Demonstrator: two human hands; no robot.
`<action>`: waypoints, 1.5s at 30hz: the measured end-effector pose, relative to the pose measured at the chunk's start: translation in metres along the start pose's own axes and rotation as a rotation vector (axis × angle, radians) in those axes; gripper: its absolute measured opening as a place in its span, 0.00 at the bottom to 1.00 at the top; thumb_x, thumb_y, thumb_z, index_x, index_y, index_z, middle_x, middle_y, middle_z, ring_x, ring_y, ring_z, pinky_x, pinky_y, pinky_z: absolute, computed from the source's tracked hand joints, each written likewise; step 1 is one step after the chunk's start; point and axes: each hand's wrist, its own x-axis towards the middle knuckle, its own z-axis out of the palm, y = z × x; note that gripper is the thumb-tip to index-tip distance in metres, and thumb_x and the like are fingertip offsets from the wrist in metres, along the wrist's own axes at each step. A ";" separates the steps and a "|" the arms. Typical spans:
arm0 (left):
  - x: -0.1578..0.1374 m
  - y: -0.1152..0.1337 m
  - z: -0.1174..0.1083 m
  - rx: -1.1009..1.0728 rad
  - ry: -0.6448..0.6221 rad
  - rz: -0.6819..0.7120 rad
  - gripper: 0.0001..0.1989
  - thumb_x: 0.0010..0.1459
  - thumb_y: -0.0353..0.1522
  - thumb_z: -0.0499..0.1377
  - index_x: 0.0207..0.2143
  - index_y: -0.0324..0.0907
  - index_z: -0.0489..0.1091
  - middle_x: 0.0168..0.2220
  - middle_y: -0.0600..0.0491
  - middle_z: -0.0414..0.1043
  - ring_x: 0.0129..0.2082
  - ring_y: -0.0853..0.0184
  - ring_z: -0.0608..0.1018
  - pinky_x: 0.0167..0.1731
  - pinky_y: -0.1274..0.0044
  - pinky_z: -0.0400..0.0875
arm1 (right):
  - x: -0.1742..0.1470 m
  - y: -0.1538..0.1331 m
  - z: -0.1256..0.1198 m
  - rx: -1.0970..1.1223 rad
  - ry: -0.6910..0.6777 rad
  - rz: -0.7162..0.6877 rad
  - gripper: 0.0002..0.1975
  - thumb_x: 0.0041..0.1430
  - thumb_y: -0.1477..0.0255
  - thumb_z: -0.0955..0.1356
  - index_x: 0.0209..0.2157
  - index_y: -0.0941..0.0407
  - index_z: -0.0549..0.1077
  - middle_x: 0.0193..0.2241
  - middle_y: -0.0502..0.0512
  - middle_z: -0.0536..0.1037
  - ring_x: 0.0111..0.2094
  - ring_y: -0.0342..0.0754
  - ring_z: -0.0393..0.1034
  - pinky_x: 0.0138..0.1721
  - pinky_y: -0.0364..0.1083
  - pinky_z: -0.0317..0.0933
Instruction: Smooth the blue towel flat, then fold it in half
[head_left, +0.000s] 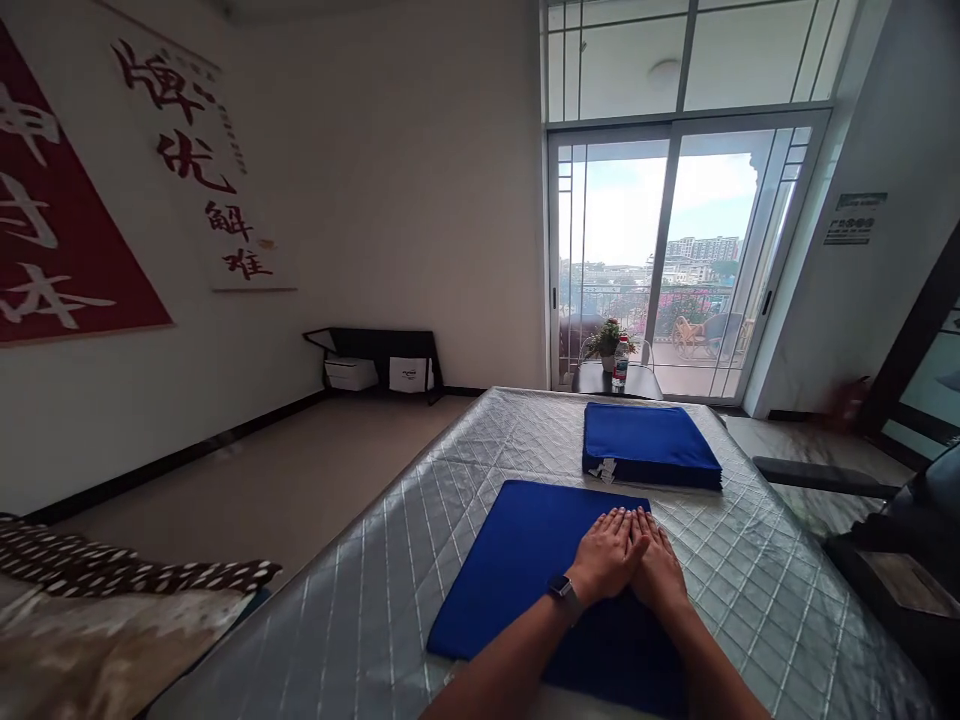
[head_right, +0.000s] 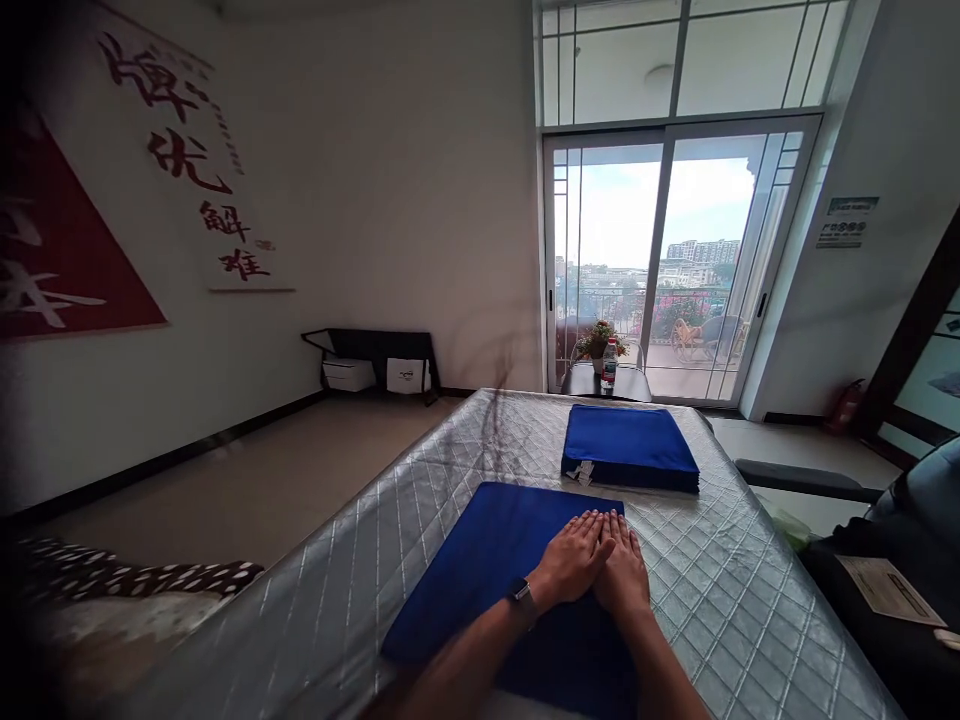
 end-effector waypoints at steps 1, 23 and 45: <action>-0.003 -0.006 -0.001 0.004 -0.001 -0.026 0.34 0.71 0.47 0.32 0.68 0.35 0.54 0.68 0.44 0.56 0.69 0.61 0.56 0.66 0.65 0.53 | 0.001 -0.001 0.000 0.010 0.000 0.011 0.31 0.66 0.71 0.51 0.69 0.64 0.49 0.70 0.59 0.47 0.71 0.50 0.37 0.68 0.52 0.35; -0.093 -0.162 -0.039 0.178 0.072 -0.383 0.41 0.68 0.54 0.34 0.68 0.31 0.54 0.69 0.40 0.53 0.69 0.55 0.56 0.66 0.63 0.52 | 0.010 0.002 0.013 -0.011 0.032 0.049 0.33 0.68 0.63 0.48 0.68 0.66 0.50 0.70 0.60 0.49 0.71 0.49 0.37 0.69 0.52 0.33; -0.097 -0.178 -0.022 0.177 0.168 -0.411 0.39 0.69 0.52 0.35 0.67 0.34 0.56 0.68 0.41 0.56 0.68 0.53 0.58 0.65 0.61 0.55 | -0.023 -0.010 0.006 -0.031 -0.017 0.043 0.33 0.68 0.63 0.48 0.69 0.65 0.48 0.70 0.58 0.47 0.70 0.49 0.37 0.68 0.52 0.35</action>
